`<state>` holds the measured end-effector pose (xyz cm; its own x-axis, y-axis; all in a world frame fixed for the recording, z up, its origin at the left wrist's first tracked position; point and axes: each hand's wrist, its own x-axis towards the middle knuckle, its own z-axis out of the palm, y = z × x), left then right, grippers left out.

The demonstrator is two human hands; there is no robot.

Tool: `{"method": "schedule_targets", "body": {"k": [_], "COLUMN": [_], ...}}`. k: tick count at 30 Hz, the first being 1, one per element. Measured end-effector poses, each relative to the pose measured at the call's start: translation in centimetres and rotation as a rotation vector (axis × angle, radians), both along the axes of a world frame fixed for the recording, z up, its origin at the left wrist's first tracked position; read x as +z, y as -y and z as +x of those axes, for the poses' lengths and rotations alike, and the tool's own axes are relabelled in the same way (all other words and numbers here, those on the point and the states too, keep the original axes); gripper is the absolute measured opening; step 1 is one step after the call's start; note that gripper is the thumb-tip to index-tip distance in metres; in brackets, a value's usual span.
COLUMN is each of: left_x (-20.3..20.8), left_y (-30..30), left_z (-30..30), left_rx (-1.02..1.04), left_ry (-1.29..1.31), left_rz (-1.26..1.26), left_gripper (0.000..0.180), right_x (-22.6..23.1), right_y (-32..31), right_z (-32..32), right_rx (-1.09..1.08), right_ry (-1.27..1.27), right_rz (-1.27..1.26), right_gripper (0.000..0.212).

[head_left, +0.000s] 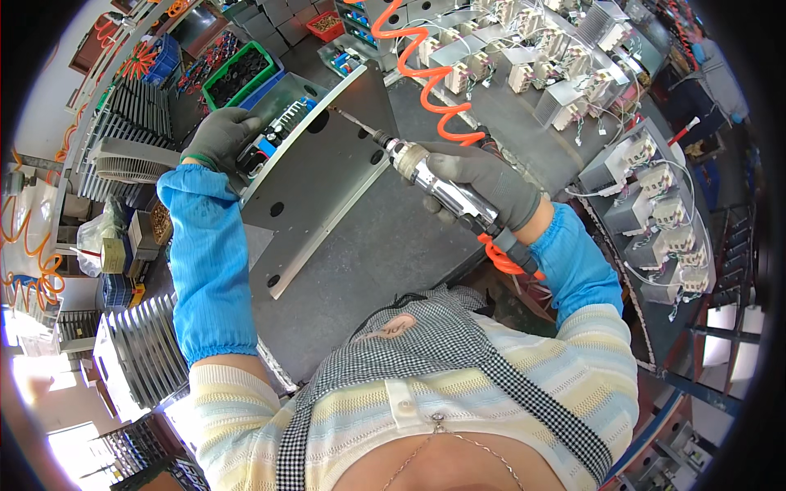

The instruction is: Assembling a printed circuit board onto a metal panel using an electric screwdriver.

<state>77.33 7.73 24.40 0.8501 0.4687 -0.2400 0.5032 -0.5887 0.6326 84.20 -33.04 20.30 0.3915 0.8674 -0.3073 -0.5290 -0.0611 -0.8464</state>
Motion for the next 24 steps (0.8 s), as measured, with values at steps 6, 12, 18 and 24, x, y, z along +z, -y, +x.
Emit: {"method": "schedule_targets", "body": {"k": [6, 12, 18, 24], "left_x": [-0.6, 0.6, 1.2, 0.9], "left_y": [-2.6, -0.7, 3.0, 4.6], "left_z": [0.5, 0.2, -0.3, 1.6], "left_rx": [0.018, 0.030, 0.048, -0.015], "left_ry": [0.259, 0.530, 0.416, 0.326], "left_rz": [-0.182, -0.831, -0.698, -0.499], "left_gripper": [0.033, 0.040, 0.030, 0.034], "right_x": [-1.0, -1.0, 0.5, 1.0], "right_y": [0.2, 1.6, 2.4, 3.6], "right_z": [0.4, -1.7, -3.8, -5.2], "right_rx": [0.044, -0.001, 0.056, 0.205], "right_ry": [-0.034, -0.071, 0.193, 0.066], "right_rz": [0.142, 0.130, -0.070, 0.092], "right_gripper": [0.042, 0.060, 0.063, 0.079]}}
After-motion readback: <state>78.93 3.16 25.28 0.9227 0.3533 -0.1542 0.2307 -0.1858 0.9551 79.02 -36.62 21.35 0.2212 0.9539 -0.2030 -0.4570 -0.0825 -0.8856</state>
